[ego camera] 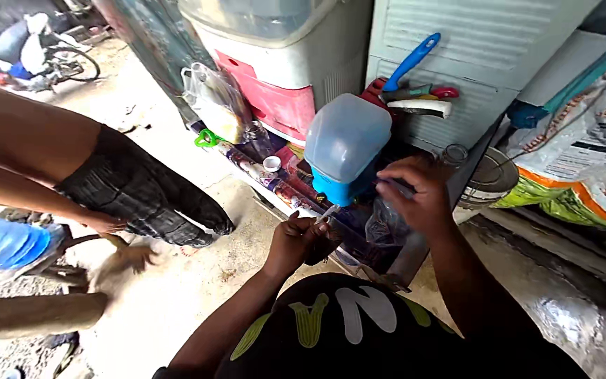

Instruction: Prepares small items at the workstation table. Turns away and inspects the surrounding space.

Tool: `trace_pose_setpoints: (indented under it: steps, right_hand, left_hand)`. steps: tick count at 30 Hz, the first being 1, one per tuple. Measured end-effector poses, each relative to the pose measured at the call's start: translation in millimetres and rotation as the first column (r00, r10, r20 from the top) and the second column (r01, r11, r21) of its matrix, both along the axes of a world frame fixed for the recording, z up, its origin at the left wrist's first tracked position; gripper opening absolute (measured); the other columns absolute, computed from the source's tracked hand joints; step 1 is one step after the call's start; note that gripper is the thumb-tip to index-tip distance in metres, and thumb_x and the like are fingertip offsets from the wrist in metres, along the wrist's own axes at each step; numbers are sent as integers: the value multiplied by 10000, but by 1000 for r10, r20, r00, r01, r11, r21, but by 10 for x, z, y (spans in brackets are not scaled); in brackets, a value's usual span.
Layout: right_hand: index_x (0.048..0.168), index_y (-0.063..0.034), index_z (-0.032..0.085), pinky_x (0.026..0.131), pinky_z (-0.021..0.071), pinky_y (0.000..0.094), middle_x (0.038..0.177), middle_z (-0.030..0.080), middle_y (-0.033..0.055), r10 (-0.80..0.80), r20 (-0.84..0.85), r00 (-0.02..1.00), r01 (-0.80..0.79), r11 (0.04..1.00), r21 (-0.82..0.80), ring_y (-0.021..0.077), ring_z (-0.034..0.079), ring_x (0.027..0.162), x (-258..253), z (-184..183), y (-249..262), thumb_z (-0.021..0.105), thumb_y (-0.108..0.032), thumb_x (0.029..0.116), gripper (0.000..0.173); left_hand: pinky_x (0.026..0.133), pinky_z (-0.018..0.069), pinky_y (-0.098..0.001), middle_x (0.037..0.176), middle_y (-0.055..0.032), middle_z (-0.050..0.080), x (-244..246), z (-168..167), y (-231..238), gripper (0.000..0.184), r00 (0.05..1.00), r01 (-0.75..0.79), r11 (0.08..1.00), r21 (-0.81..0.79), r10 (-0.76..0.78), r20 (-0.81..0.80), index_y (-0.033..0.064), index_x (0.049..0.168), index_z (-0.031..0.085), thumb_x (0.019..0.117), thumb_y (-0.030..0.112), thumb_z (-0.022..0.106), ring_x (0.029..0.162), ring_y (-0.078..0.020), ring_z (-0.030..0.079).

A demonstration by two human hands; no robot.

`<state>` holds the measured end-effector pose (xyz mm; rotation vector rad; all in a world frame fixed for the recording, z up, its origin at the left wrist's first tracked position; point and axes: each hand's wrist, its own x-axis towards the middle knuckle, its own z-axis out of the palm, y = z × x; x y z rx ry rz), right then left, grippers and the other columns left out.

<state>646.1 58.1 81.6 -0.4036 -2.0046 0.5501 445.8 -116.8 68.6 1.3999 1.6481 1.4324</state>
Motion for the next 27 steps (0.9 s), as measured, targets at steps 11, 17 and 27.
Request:
trace_pose_setpoints:
  steps: [11, 17, 27]
  right_hand:
    - [852, -109, 761, 954, 388, 525, 906, 728, 44, 71, 124, 990, -97, 972, 215, 227, 658, 943, -554, -122, -361, 651, -168, 942, 153]
    - [924, -27, 755, 924, 470, 582, 990, 728, 162, -224, 71, 972, 209, 963, 170, 334, 679, 980, -304, -88, -40, 625, -136, 979, 178]
    - [815, -11, 730, 933, 398, 699, 843, 703, 198, -271, 612, 743, 224, 962, 154, 435, 668, 894, -531, -691, -127, 778, -161, 881, 171]
  left_hand:
    - [1204, 310, -457, 830, 45, 758, -45, -18, -23, 167, 998, 34, 999, 27, -33, -49, 38, 829, 759, 959, 77, 661, 895, 13, 695]
    - [1222, 259, -472, 850, 3, 762, -76, 5, -105, 159, 993, 35, 999, 24, -32, -110, -1, 858, 761, 958, 72, 661, 925, 10, 691]
    - [1050, 468, -364, 924, 16, 766, -459, -134, -424, 131, 967, -253, 967, -5, 253, -19, 39, 926, 772, 968, 61, 650, 921, -23, 682]
